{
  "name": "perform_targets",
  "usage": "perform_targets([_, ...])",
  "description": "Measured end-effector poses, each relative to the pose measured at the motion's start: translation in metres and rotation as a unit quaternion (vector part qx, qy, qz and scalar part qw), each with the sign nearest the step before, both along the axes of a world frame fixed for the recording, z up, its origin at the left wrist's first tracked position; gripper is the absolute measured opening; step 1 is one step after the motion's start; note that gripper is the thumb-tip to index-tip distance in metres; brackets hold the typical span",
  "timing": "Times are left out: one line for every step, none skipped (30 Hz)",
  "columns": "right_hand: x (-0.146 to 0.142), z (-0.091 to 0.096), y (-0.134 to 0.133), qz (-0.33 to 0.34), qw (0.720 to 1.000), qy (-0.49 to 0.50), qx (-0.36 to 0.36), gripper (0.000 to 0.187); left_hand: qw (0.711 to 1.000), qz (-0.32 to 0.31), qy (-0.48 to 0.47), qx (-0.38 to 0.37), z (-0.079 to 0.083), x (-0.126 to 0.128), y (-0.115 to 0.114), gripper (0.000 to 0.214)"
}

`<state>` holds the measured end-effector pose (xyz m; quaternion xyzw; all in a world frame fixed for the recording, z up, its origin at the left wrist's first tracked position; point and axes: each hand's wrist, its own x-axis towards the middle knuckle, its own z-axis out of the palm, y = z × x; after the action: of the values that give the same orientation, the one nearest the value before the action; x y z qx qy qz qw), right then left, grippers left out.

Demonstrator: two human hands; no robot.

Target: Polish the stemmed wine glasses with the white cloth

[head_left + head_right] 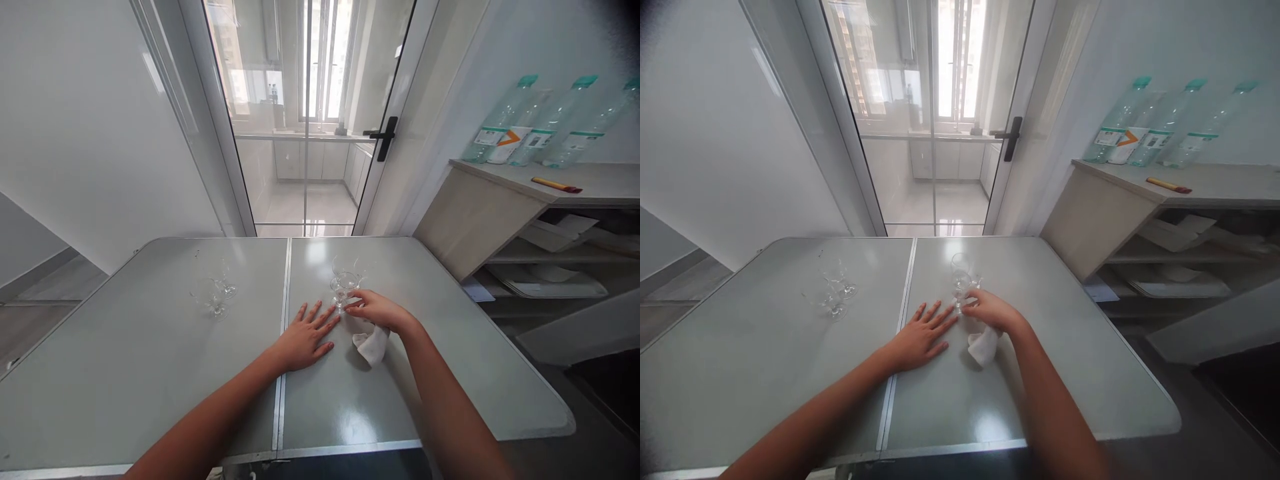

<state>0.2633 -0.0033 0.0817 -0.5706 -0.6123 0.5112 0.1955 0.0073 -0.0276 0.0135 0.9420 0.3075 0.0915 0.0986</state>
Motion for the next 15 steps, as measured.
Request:
perform_targets([0.000, -0.001, 0.001, 0.002, 1.000, 0.005, 0.011, 0.043, 1.000, 0.000, 0.000, -0.001, 0.001, 0.000, 0.000, 0.067])
perform_targets([0.000, -0.003, 0.001, 0.002, 1.000, 0.006, 0.022, 0.039, 1.000, 0.000, -0.001, -0.002, 0.001, 0.000, 0.000, 0.066])
perform_targets([0.000, -0.004, 0.002, -0.002, 0.999, 0.004, 0.033, 0.035, 1.000, 0.000, -0.002, -0.004, 0.002, -0.001, 0.000, 0.066])
perform_targets([0.001, -0.006, 0.003, -0.008, 0.999, -0.002, 0.041, 0.032, 1.000, -0.001, -0.003, -0.005, 0.002, -0.001, 0.000, 0.066])
perform_targets([0.001, -0.008, 0.004, -0.013, 0.999, -0.008, 0.048, 0.030, 1.000, -0.002, -0.004, -0.007, 0.003, -0.001, 0.000, 0.066])
perform_targets([0.002, -0.009, 0.004, -0.018, 0.998, -0.014, 0.053, 0.029, 1.000, -0.003, -0.005, -0.008, 0.003, -0.002, 0.000, 0.067])
perform_targets([0.002, -0.010, 0.005, -0.021, 0.998, -0.020, 0.058, 0.030, 1.000, -0.004, -0.007, -0.008, 0.004, -0.002, -0.001, 0.066])
perform_targets([0.003, -0.011, 0.005, -0.024, 0.997, -0.025, 0.062, 0.030, 1.000, -0.003, -0.012, -0.006, 0.004, -0.002, -0.001, 0.065])
perform_targets([0.003, -0.012, 0.006, -0.026, 0.997, -0.028, 0.066, 0.031, 1.000, -0.002, -0.018, -0.003, 0.006, -0.003, -0.001, 0.062])
perform_targets([0.003, -0.012, 0.006, -0.028, 0.997, -0.031, 0.070, 0.032, 1.000, 0.001, -0.028, 0.002, 0.007, -0.003, -0.002, 0.058])
perform_targets([0.003, -0.013, 0.006, -0.029, 0.996, -0.032, 0.073, 0.032, 0.999, 0.006, -0.041, 0.008, 0.009, -0.004, -0.002, 0.053])
perform_targets([0.003, -0.014, 0.007, -0.029, 0.996, -0.033, 0.074, 0.032, 0.998, 0.012, -0.056, 0.014, 0.011, -0.004, -0.003, 0.048])
perform_targets([0.003, -0.014, 0.007, -0.028, 0.996, -0.035, 0.075, 0.031, 0.997, 0.020, -0.073, 0.018, 0.013, -0.005, -0.003, 0.044])
perform_targets([0.003, -0.015, 0.007, -0.026, 0.996, -0.036, 0.075, 0.031, 0.995, 0.028, -0.089, 0.022, 0.015, -0.006, -0.003, 0.040])
perform_targets([0.003, -0.016, 0.008, -0.024, 0.996, -0.039, 0.074, 0.030, 0.994, 0.035, -0.103, 0.024, 0.017, -0.007, -0.003, 0.038])
